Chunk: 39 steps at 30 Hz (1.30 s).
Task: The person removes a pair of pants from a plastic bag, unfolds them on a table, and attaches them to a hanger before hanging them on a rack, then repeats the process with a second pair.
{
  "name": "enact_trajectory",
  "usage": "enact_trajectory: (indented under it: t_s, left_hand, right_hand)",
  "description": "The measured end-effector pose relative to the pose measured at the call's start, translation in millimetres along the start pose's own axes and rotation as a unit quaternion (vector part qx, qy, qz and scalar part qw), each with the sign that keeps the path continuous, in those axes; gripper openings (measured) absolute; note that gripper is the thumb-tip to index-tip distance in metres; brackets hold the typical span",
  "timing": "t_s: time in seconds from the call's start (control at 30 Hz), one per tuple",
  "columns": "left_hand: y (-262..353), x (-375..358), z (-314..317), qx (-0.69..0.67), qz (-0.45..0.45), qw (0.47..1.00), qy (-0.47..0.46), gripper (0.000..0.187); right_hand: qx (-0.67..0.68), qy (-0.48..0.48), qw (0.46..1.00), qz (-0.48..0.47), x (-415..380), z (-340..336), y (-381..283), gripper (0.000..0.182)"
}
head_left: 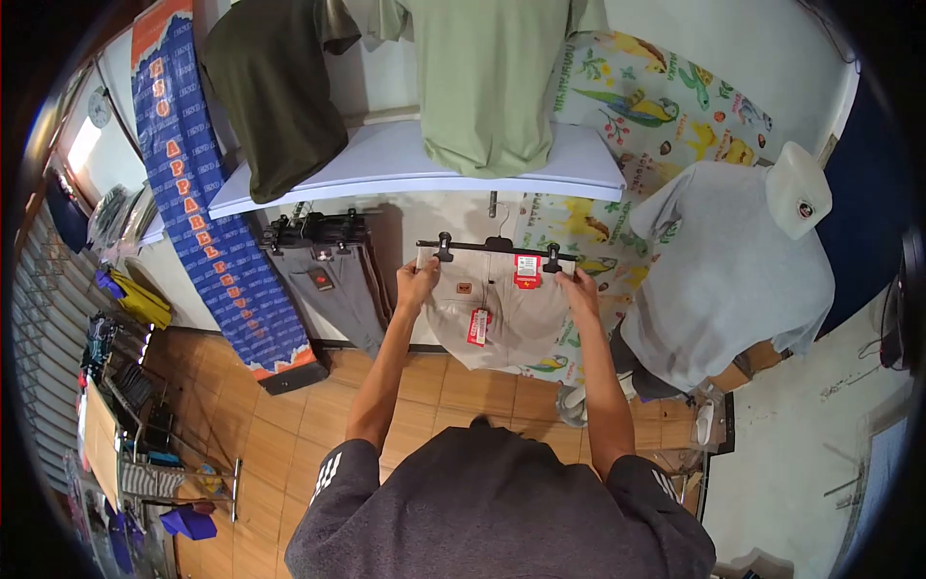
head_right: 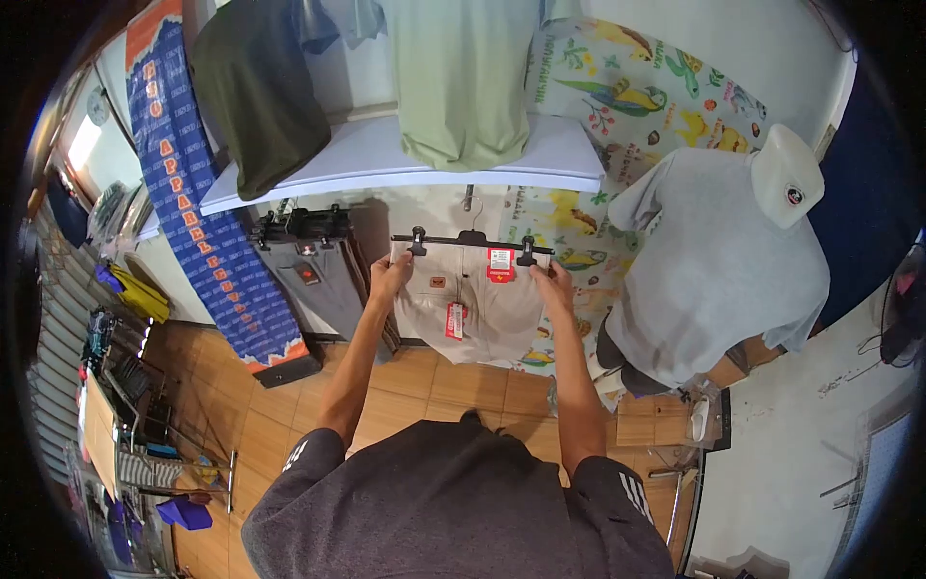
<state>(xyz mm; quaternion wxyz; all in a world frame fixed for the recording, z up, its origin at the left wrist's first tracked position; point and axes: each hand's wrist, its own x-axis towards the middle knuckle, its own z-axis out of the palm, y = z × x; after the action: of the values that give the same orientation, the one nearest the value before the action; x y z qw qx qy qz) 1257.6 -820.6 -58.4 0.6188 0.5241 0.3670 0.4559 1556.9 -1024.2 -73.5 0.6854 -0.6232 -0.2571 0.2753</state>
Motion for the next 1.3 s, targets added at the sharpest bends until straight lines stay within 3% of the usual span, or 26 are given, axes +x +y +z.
enact_trajectory:
  t_s: [0.13,0.7,0.83,1.03,1.1,1.2,1.27,1.3]
  left_hand:
    - [3.3,24.9,11.1,0.04,0.001,0.999,0.033,0.02]
    - [-20.8,104.4,14.0,0.038,-0.011,0.999,0.02,0.022]
    - [-28.1,110.6,12.3,0.05,-0.027,0.998,0.023,0.023]
    - [-52.8,109.6,11.5,0.031,-0.016,0.999,0.014,0.027]
    - [-90.5,128.9,-1.5,0.082,0.023,0.996,0.025,0.024]
    - [-105.7,121.3,-10.5,0.218,0.06,0.972,0.069,0.028]
    - [-133.1,106.9,-26.9,0.32,0.077,0.94,0.095,0.038]
    - [-168.7,104.9,-45.6,0.366,0.086,0.921,0.101,0.045]
  right_hand:
    - [0.001,-0.001,1.0,0.013,31.5,10.3,5.1,0.026]
    - [0.0,0.001,1.0,0.008,88.2,34.0,4.3,0.024]
    - [0.028,-0.011,1.0,-0.006,104.3,32.6,30.5,0.022]
    - [-0.079,0.014,0.997,-0.001,113.1,23.5,70.5,0.024]
    - [-0.131,0.004,0.991,0.003,110.9,21.4,77.7,0.026]
    - [-0.065,0.014,0.996,0.052,115.9,7.0,133.2,0.03]
    - [-0.193,0.011,0.975,0.108,92.9,-5.9,138.6,0.036]
    - [-0.227,0.034,0.969,0.088,86.8,-16.9,168.8,0.032]
